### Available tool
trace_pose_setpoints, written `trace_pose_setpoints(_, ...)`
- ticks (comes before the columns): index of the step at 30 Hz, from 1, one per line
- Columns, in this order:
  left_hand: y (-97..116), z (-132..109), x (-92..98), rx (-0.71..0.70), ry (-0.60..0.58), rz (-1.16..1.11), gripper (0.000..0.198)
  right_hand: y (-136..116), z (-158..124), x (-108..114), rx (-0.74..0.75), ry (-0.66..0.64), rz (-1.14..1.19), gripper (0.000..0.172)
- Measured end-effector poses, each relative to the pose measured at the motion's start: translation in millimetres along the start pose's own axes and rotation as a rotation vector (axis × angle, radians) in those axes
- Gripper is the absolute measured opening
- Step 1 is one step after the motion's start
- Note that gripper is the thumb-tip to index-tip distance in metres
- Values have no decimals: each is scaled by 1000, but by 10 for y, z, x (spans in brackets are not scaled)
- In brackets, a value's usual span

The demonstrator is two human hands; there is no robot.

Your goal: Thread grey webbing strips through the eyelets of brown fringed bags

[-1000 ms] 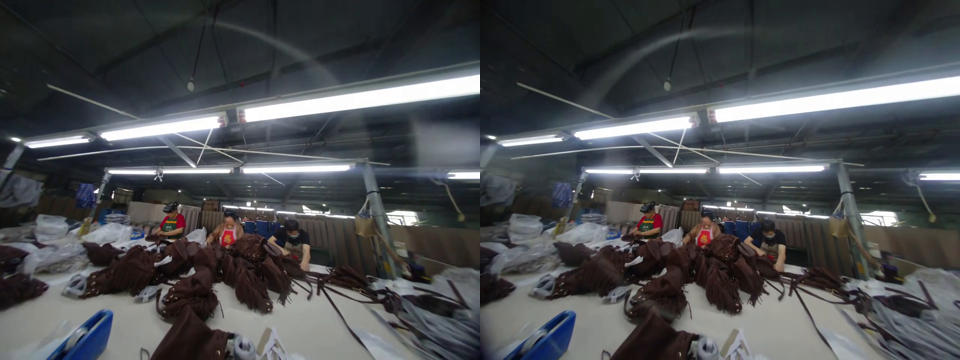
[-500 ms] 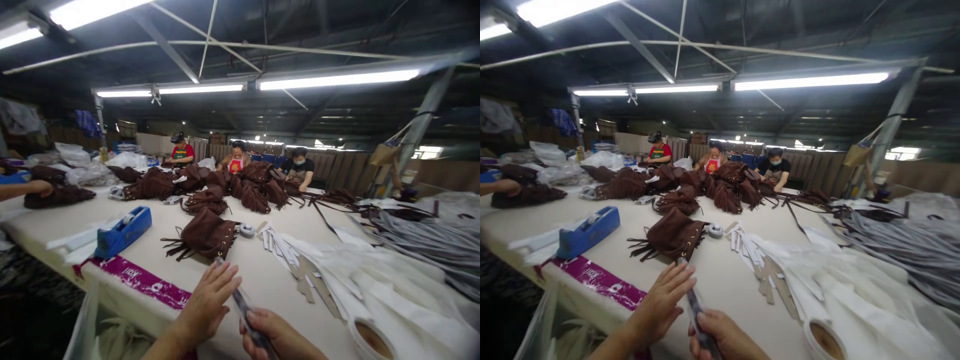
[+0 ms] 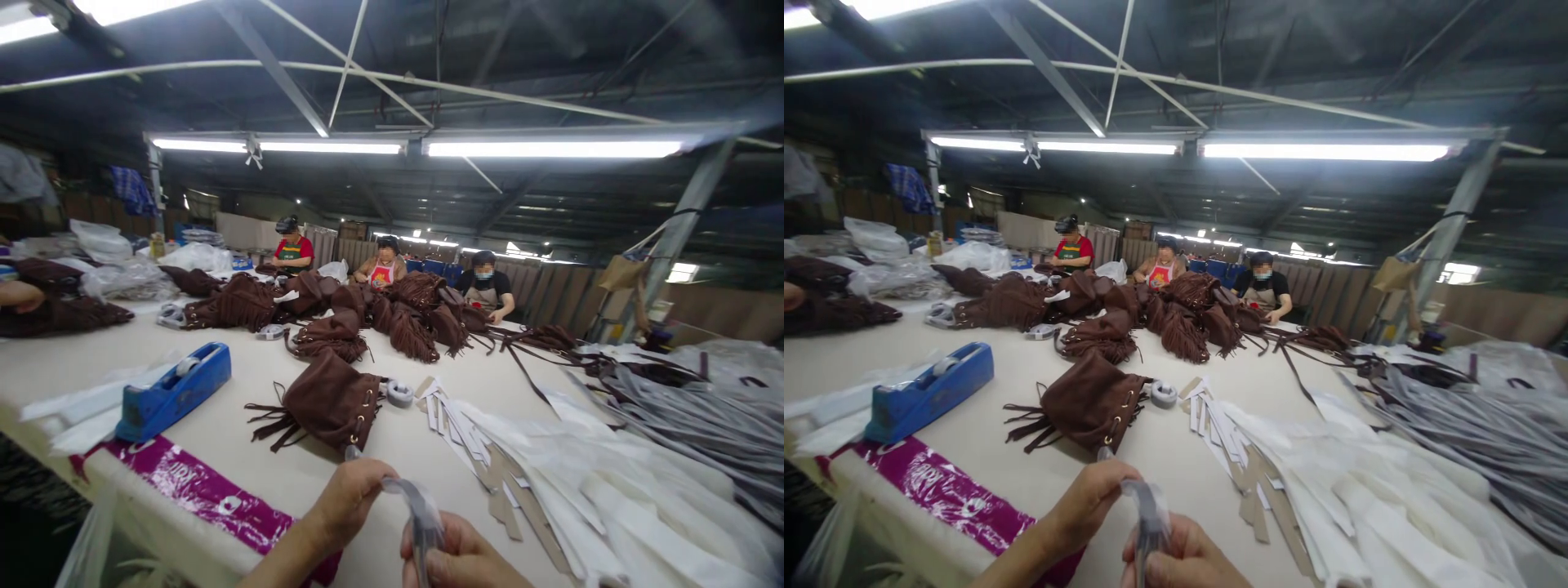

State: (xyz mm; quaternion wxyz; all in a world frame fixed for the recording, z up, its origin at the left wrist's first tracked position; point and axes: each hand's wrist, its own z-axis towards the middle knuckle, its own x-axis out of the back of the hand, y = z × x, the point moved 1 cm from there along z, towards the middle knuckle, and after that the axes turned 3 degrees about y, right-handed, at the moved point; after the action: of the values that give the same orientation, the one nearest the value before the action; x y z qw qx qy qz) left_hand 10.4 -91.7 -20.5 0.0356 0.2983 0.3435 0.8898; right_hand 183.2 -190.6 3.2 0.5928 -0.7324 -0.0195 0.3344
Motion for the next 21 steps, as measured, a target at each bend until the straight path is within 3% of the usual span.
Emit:
trace_pose_setpoints(3,-3,52,-35,117,60,-163,33,-142,220,-101,188,167,36,35)
trace_pose_setpoints(7,-69,185,-47,143,150,-291,40,-348,592,-119,398,436,-19,39)
trace_pose_setpoints(10,-130,316,-27,173,110,-519,44,-414,857,17,527,503,-148,43)
trace_pose_setpoints(12,-181,392,-15,228,65,-692,47,-423,997,165,597,516,-392,43)
trace_pose_setpoints(15,-273,463,-16,378,21,-852,50,-433,1131,395,727,457,-935,36)
trace_pose_setpoints(18,-349,490,-40,515,2,-945,44,-457,1184,566,946,236,-1483,35)
trace_pose_setpoints(21,-396,508,-61,616,-8,-1001,32,-494,1189,683,1106,62,-1883,40)
